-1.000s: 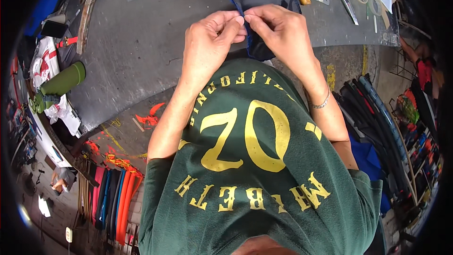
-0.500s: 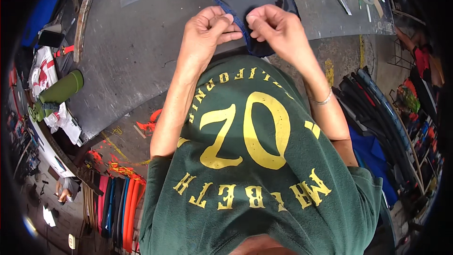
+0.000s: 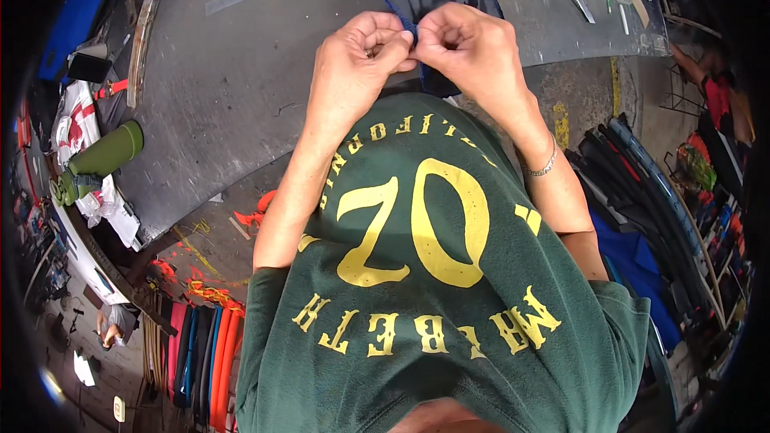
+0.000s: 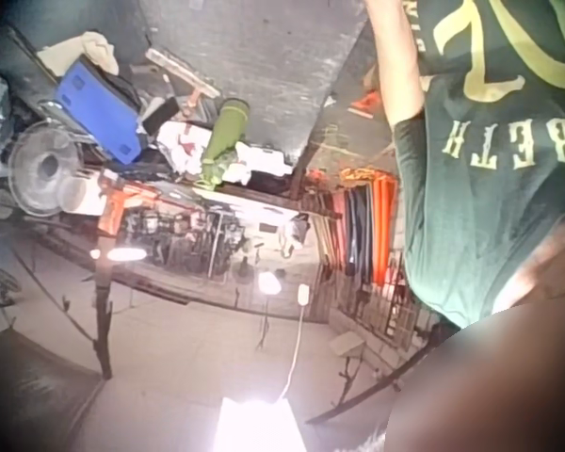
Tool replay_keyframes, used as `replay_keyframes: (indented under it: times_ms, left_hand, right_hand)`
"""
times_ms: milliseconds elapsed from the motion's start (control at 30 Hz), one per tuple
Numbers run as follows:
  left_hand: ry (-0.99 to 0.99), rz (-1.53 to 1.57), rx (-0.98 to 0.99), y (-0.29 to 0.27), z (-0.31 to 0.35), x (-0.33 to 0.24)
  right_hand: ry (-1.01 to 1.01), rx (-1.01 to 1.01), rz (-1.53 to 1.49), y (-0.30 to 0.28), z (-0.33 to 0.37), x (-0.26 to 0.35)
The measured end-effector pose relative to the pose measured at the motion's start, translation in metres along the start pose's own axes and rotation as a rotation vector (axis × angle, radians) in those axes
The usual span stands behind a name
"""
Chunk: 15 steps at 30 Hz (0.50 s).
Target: Assembling and aligning fabric components for a pouch or bag.
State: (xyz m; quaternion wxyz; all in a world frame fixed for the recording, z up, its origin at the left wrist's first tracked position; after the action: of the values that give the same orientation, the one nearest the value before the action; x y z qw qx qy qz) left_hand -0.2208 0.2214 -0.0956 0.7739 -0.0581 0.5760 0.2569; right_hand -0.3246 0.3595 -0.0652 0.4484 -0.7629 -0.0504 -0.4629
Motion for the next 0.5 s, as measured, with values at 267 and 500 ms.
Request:
replay_keyframes:
  times_ms: [267,500]
  left_hand:
    - [0.057,-0.129,-0.041,0.005,0.002,-0.006]
    - [-0.08,0.137,0.05,-0.004,-0.003,-0.005]
  right_hand:
    - [0.069,-0.022,-0.042,0.009,0.005,-0.002]
    - [0.434,0.069,-0.749,0.0,0.006,-0.011]
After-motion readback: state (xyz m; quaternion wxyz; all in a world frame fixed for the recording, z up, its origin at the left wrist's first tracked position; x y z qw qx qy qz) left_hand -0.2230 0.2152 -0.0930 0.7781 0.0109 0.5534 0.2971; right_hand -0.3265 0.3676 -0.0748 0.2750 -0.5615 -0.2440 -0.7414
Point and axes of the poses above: each hand's wrist, its own z-axis away from the middle knuckle, its own y-axis out of the palm, x = y × z, the point moved 1 cm from there along -z, towards the middle knuckle, and after that the axes turned 2 degrees about z, right-handed, at the moved point
